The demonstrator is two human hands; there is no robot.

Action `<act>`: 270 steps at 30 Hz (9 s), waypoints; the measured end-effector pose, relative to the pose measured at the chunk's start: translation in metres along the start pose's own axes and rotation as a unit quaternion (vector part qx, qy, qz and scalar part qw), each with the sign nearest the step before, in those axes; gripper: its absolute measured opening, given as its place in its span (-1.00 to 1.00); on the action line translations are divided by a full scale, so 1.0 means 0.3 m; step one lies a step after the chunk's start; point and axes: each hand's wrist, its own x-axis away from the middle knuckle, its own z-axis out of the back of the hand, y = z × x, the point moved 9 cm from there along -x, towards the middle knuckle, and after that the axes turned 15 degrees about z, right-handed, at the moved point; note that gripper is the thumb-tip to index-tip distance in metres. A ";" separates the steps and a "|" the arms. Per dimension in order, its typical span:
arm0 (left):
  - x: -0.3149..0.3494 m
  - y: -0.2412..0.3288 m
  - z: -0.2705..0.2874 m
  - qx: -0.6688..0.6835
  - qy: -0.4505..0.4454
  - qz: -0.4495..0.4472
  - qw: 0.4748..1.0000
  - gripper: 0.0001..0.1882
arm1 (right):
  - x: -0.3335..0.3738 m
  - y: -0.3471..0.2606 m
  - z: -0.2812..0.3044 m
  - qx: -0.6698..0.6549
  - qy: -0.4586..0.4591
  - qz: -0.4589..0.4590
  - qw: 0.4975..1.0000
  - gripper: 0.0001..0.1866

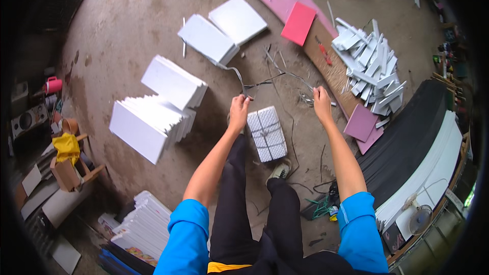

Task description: The person sits on the floor and ties a stack of white paper sheets with a black strap, then stacks additional sheets on top. The person uses hands to wrap and knot the strap around the bundle and arranges the sheets into a neat pile.

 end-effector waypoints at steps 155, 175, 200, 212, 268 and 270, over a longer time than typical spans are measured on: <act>-0.780 -0.210 -0.431 0.543 0.067 0.112 0.829 -0.64 | -0.364 0.840 -1.130 0.076 -0.118 0.129 0.982 -0.83; -0.705 -0.537 -0.256 0.441 0.140 0.060 0.885 -0.60 | -0.387 0.747 -0.843 0.006 0.062 0.152 0.986 -0.78; -0.054 0.168 -0.125 0.257 0.126 -0.288 0.914 -0.49 | -0.164 -0.304 -0.029 -0.435 0.006 0.342 0.833 -0.83; -0.075 0.117 -0.259 0.003 0.098 -0.368 0.925 -0.70 | -0.164 -0.161 -0.348 -0.430 -0.119 0.226 0.866 -0.81; -0.090 -0.057 0.149 0.046 0.468 -0.195 0.861 -0.71 | -0.348 0.452 -0.327 -0.108 0.004 0.143 0.984 -0.76; -0.135 -0.092 0.139 0.014 0.438 -0.143 0.888 -0.81 | -0.365 0.479 -0.286 -0.095 0.036 0.137 0.985 -0.74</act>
